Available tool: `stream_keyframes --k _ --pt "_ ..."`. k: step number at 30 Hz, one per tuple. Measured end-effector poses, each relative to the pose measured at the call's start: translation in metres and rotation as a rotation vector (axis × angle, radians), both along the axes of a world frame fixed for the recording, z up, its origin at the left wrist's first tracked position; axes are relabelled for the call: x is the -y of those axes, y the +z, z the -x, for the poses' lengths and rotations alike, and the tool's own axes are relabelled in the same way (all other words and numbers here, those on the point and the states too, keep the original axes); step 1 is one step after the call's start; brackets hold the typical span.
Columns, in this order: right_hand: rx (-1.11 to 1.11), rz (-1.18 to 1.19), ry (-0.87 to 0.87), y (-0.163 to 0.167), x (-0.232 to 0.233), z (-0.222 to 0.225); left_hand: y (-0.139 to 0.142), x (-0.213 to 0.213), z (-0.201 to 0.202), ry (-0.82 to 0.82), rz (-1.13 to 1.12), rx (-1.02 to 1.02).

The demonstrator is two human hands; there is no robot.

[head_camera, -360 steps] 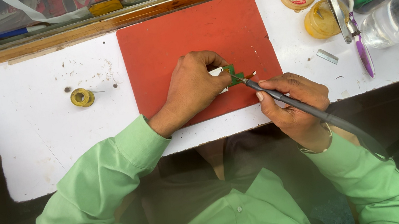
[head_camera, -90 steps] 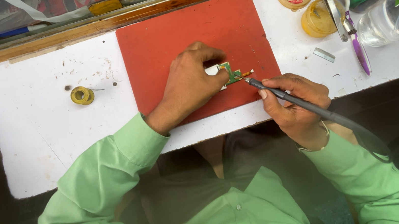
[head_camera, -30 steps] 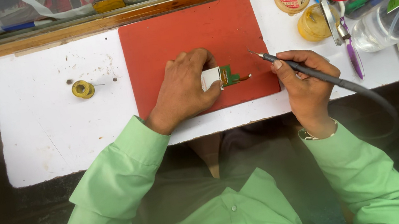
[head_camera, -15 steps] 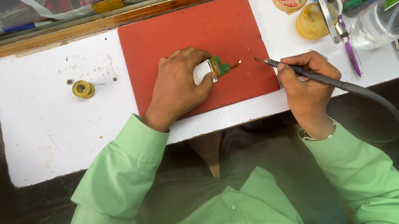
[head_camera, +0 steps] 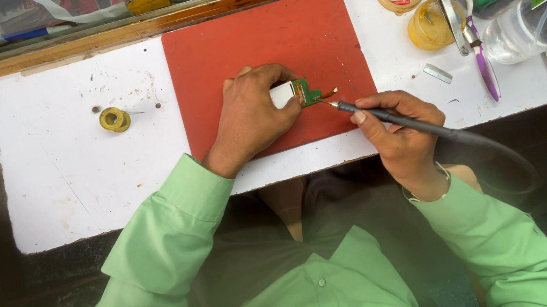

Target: The person solders a small white electronic module with a green circuit board using a soldering iron and solder wire. They repeatedly apply solder to specific points on the board while holding the module steady on a red mat.

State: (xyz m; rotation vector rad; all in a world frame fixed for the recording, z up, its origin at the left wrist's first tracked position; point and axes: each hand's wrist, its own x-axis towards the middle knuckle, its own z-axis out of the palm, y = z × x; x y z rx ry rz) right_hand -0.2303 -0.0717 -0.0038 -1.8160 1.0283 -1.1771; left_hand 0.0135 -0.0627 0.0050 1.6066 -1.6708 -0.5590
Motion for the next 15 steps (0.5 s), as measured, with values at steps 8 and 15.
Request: stream_keyframes --k 8,15 --pt "-0.011 0.066 0.035 0.004 -0.007 -0.012 -0.004 0.003 0.004 0.072 -0.024 -0.042" --pt "-0.043 0.12 0.054 0.009 -0.007 -0.016 -0.001 0.001 0.006 0.101 -0.07 -0.046"
